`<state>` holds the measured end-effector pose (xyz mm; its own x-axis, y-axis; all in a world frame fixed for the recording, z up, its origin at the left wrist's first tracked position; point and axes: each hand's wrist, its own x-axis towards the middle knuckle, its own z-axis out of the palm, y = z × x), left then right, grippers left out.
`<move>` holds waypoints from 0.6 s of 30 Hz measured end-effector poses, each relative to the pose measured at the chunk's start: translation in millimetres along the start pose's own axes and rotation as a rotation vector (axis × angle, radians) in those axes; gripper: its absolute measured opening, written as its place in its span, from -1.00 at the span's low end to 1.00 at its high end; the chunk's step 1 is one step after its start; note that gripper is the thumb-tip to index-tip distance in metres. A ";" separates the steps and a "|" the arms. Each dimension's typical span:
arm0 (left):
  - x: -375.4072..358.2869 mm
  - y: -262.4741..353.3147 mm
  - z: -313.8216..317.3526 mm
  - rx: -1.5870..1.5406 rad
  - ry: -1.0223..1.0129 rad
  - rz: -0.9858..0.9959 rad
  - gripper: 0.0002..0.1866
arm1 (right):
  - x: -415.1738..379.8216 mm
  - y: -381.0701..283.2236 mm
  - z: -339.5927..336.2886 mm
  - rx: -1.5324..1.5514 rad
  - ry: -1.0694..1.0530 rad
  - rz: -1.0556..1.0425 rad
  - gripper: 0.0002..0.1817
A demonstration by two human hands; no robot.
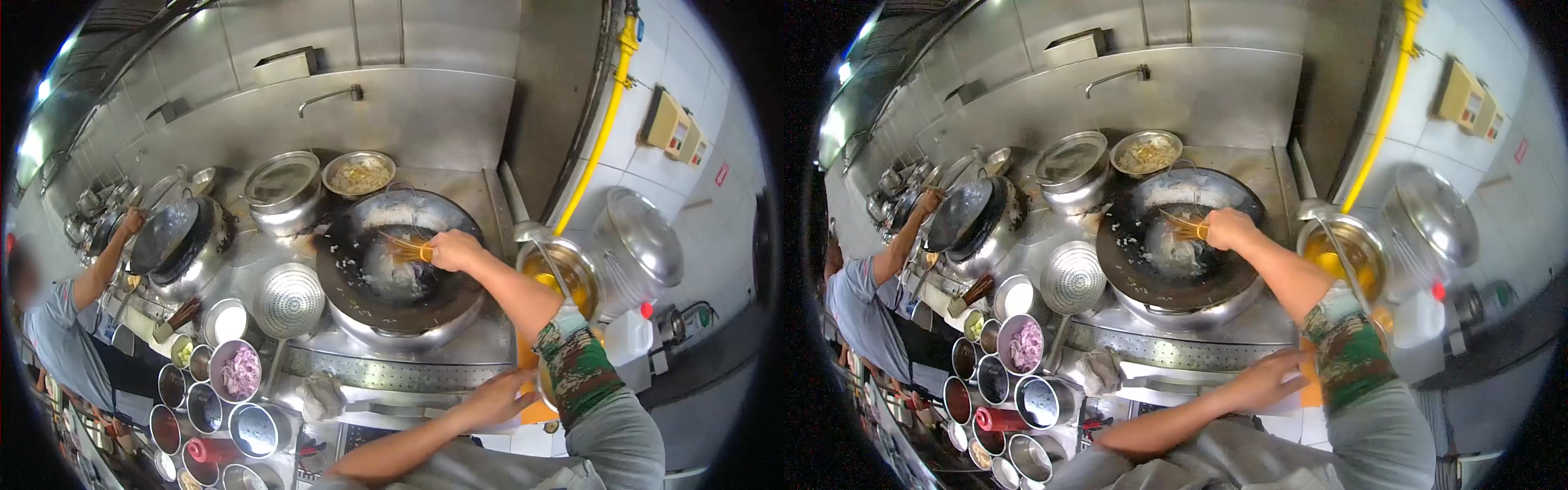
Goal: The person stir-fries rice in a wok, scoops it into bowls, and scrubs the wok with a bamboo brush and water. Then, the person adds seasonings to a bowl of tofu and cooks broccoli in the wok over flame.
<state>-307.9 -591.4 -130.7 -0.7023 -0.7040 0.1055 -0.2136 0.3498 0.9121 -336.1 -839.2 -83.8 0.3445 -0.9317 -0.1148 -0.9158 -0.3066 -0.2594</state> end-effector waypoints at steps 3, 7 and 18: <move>-89.1 -21.0 -51.1 0.204 0.312 -0.063 -0.53 | -12.2 -5.1 -18.3 -0.156 -0.058 -0.120 -0.72; -203.8 -36.4 -102.5 0.098 0.818 -0.586 -0.59 | -6.7 24.2 -30.7 -0.247 -0.005 -0.080 -0.73; -286.2 -77.5 -110.3 0.225 1.132 -0.773 -0.62 | 14.7 61.0 15.3 0.033 0.234 -0.100 -0.48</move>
<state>-15.4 -485.2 -187.9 0.5462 -0.8370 -0.0324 -0.4712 -0.3390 0.8143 -383.7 -868.6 -116.0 0.3723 -0.9180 0.1366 -0.8711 -0.3965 -0.2898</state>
